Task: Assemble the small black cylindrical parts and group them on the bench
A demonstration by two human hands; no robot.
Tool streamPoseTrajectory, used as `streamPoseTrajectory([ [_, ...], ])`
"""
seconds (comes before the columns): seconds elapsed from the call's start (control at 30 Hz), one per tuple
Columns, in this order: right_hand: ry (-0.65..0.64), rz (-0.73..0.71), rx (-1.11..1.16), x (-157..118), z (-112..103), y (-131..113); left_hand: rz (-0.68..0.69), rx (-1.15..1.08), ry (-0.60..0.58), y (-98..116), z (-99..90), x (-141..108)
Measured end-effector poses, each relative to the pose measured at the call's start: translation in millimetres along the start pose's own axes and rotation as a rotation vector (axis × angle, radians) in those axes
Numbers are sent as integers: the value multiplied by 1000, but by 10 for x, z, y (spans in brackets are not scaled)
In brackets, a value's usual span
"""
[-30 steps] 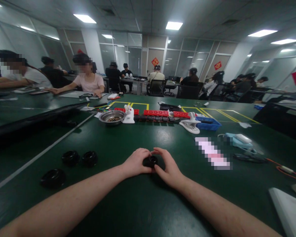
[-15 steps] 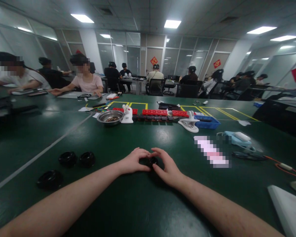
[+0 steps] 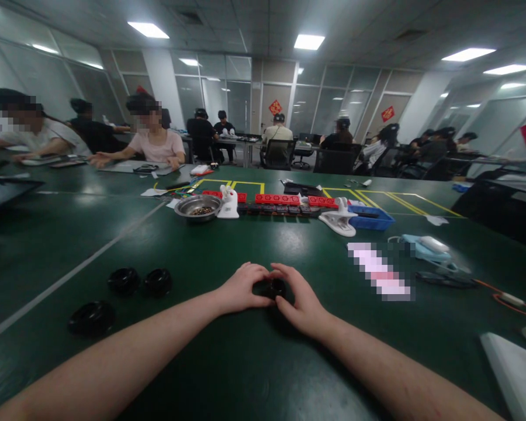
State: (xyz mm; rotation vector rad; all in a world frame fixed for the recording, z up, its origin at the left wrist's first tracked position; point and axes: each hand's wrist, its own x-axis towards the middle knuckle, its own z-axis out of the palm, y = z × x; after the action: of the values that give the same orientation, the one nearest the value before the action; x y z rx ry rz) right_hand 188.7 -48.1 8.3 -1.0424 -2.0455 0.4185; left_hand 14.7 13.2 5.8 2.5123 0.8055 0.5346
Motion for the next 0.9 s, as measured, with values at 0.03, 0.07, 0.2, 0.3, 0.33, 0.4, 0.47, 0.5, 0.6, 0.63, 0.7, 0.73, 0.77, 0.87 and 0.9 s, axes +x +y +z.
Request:
streamPoseTrajectory([
  [0.03, 4, -2, -1, -3, -8, 2, -4, 0, -2, 2, 1, -1],
  [0.07, 21, 5, -9, -3, -12, 6, -8, 0, -6, 5, 1, -1],
  [0.2, 135, 72, -86, 18, 9, 36, -23, 6, -10, 22, 0, -4],
  [0.3, 140, 119, -117, 26, 27, 40, -29, -3, -23, 32, -9, -4],
  [0.33, 124, 119, -107, 23, 27, 36, -29, -5, -26, 33, -12, -4],
  [0.4, 75, 83, -60, 11, 16, 25, -24, -2, -26, 29, -17, -2],
  [0.47, 34, 34, -13, -3, -1, 14, -17, 9, -21, 21, -19, -2],
  [0.5, 24, 18, -1, -9, -10, 10, -15, 12, -21, 18, -19, -3],
  [0.6, 66, 32, -33, -12, -21, 7, -20, 4, -27, 16, -14, -9],
  [0.63, 97, 47, -56, -8, -19, 10, -22, 0, -32, 18, -11, -10],
  [0.7, 159, 79, -102, 2, -8, 19, -23, -3, -34, 21, -8, -12],
  [0.73, 178, 93, -121, 6, -1, 23, -23, -1, -34, 23, -7, -11],
  [0.77, 183, 105, -134, 10, 6, 27, -22, 2, -33, 23, -6, -10],
  [0.87, 137, 103, -121, 9, 20, 21, -24, 4, -39, 20, -11, -7],
  [0.9, 106, 82, -96, 6, 19, 13, -24, 1, -40, 19, -13, -6],
])
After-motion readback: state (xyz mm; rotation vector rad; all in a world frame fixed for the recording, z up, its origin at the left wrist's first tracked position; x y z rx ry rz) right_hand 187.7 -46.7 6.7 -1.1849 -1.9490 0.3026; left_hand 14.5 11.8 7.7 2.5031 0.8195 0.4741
